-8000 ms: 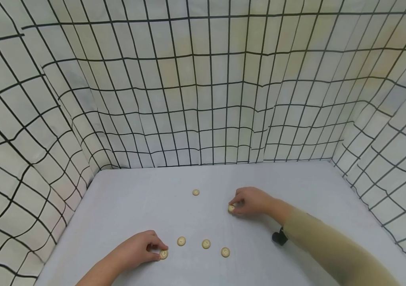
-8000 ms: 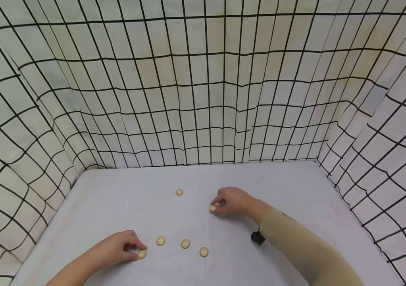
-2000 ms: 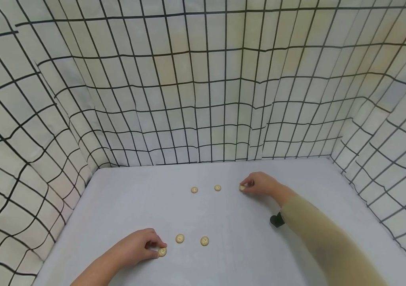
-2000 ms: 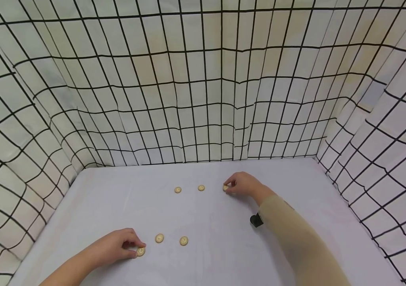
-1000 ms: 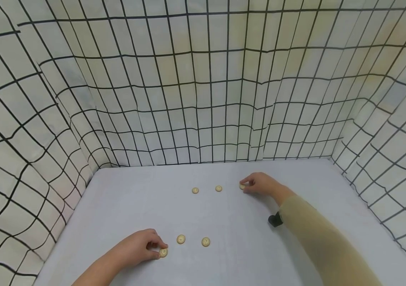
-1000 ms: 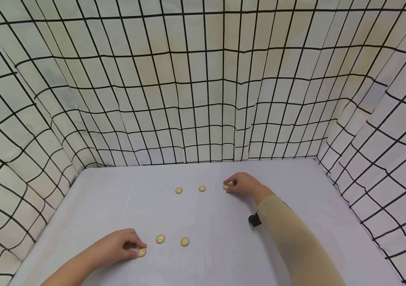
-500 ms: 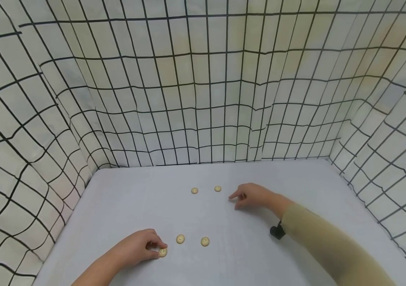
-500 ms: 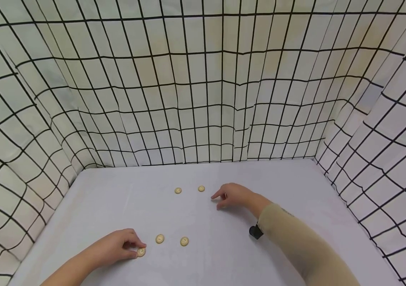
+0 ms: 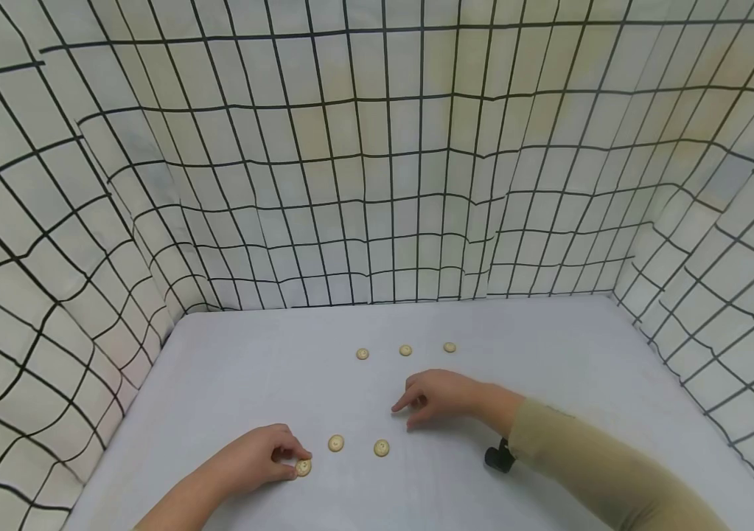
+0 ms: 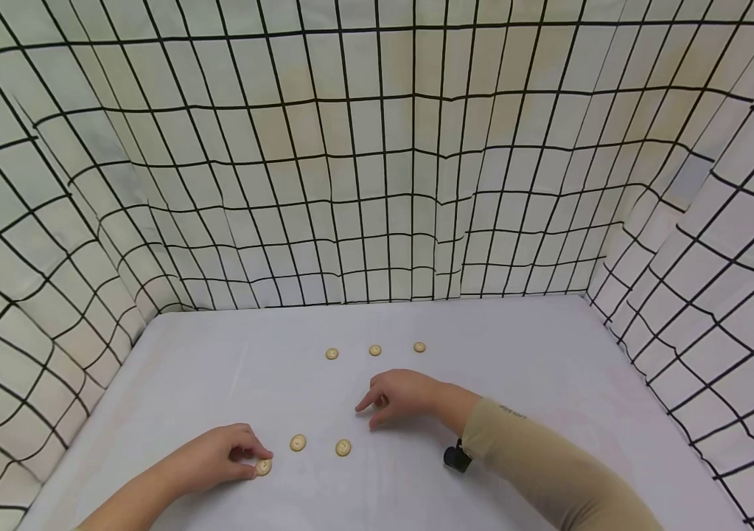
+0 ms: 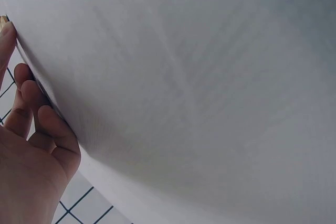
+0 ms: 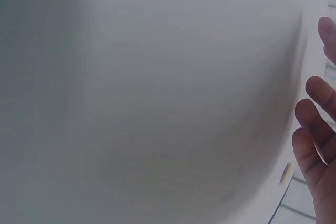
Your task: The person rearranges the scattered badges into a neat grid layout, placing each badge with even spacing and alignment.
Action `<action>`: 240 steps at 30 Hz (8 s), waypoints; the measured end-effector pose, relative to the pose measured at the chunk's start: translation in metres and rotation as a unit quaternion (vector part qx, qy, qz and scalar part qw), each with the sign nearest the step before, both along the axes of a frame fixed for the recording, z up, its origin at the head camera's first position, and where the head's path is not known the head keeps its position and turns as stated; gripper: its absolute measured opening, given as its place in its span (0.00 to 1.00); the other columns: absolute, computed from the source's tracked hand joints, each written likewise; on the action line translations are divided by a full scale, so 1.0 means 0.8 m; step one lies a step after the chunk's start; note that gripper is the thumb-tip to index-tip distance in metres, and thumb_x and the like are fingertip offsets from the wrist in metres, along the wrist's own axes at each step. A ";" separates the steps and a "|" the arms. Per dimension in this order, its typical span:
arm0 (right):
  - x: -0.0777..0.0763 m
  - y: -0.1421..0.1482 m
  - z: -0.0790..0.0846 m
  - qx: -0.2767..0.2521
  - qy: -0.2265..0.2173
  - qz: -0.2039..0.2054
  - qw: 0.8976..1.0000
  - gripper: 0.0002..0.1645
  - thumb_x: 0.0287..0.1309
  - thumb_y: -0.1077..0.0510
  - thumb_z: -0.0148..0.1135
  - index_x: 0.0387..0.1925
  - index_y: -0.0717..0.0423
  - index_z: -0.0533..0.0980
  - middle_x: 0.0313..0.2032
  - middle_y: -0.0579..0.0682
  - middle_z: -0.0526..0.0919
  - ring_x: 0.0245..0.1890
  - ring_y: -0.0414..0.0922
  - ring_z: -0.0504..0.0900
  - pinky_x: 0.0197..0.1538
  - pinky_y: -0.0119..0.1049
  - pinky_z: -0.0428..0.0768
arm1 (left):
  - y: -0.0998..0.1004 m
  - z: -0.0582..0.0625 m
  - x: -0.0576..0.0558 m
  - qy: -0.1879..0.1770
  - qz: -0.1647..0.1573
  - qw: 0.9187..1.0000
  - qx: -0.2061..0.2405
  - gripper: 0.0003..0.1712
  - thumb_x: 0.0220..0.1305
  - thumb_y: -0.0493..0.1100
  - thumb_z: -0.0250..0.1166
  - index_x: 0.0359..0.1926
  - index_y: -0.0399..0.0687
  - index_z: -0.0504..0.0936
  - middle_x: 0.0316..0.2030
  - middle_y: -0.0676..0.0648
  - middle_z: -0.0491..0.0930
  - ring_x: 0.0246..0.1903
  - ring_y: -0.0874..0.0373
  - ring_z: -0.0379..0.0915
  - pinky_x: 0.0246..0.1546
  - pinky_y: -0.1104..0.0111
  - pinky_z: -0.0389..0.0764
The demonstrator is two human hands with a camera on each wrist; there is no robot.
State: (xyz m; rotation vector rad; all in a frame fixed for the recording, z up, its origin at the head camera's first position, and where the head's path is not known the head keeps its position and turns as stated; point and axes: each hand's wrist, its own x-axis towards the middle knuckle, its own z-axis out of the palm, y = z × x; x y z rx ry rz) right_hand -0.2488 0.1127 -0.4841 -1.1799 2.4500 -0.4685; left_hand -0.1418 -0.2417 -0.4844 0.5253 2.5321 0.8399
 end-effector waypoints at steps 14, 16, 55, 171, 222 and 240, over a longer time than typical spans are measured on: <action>0.025 -0.040 -0.008 -0.005 0.038 0.120 0.992 0.19 0.54 0.43 0.73 0.50 0.34 0.85 0.31 0.30 0.74 0.31 0.29 0.67 0.36 0.22 0.67 | -0.001 -0.003 0.000 -0.012 0.011 1.000 0.006 0.11 0.57 0.45 0.74 0.41 0.65 0.88 0.34 0.61 0.77 0.31 0.66 0.67 0.33 0.70 0.71; 0.025 -0.042 -0.009 -0.003 0.037 0.120 0.992 0.19 0.54 0.44 0.73 0.49 0.35 0.85 0.32 0.30 0.74 0.31 0.29 0.67 0.36 0.22 0.67 | -0.001 -0.002 0.000 -0.012 0.011 1.000 0.008 0.11 0.57 0.45 0.74 0.40 0.65 0.88 0.34 0.61 0.77 0.31 0.66 0.67 0.33 0.70 0.71; 0.007 -0.001 -0.010 -0.003 0.009 0.006 1.000 0.17 0.51 0.43 0.75 0.45 0.34 0.87 0.31 0.30 0.75 0.31 0.32 0.69 0.36 0.28 0.70 | -0.001 -0.006 -0.001 -0.002 0.015 1.000 0.002 0.11 0.55 0.47 0.75 0.40 0.66 0.88 0.32 0.62 0.77 0.30 0.65 0.66 0.32 0.70 0.70; 0.017 -0.137 -0.004 0.024 0.015 0.098 0.995 0.18 0.55 0.46 0.74 0.49 0.34 0.85 0.30 0.32 0.75 0.31 0.32 0.69 0.36 0.24 0.68 | -0.001 -0.003 -0.002 0.002 -0.002 1.000 0.010 0.11 0.56 0.47 0.75 0.42 0.64 0.88 0.34 0.61 0.77 0.31 0.65 0.67 0.32 0.70 0.70; -0.066 0.003 -0.005 0.017 0.019 -0.107 0.994 0.16 0.53 0.46 0.75 0.45 0.38 0.87 0.30 0.37 0.76 0.33 0.38 0.72 0.40 0.34 0.72 | 0.002 -0.001 -0.003 -0.011 0.012 1.000 -0.004 0.12 0.56 0.48 0.75 0.42 0.64 0.89 0.33 0.61 0.76 0.31 0.65 0.65 0.32 0.70 0.69; -0.083 0.012 -0.005 0.040 -0.005 -0.136 0.990 0.15 0.54 0.47 0.74 0.46 0.38 0.86 0.31 0.38 0.77 0.35 0.39 0.73 0.42 0.36 0.73 | 0.002 0.002 -0.002 -0.008 0.008 1.000 -0.006 0.12 0.56 0.48 0.75 0.43 0.65 0.88 0.34 0.61 0.77 0.32 0.66 0.67 0.34 0.71 0.70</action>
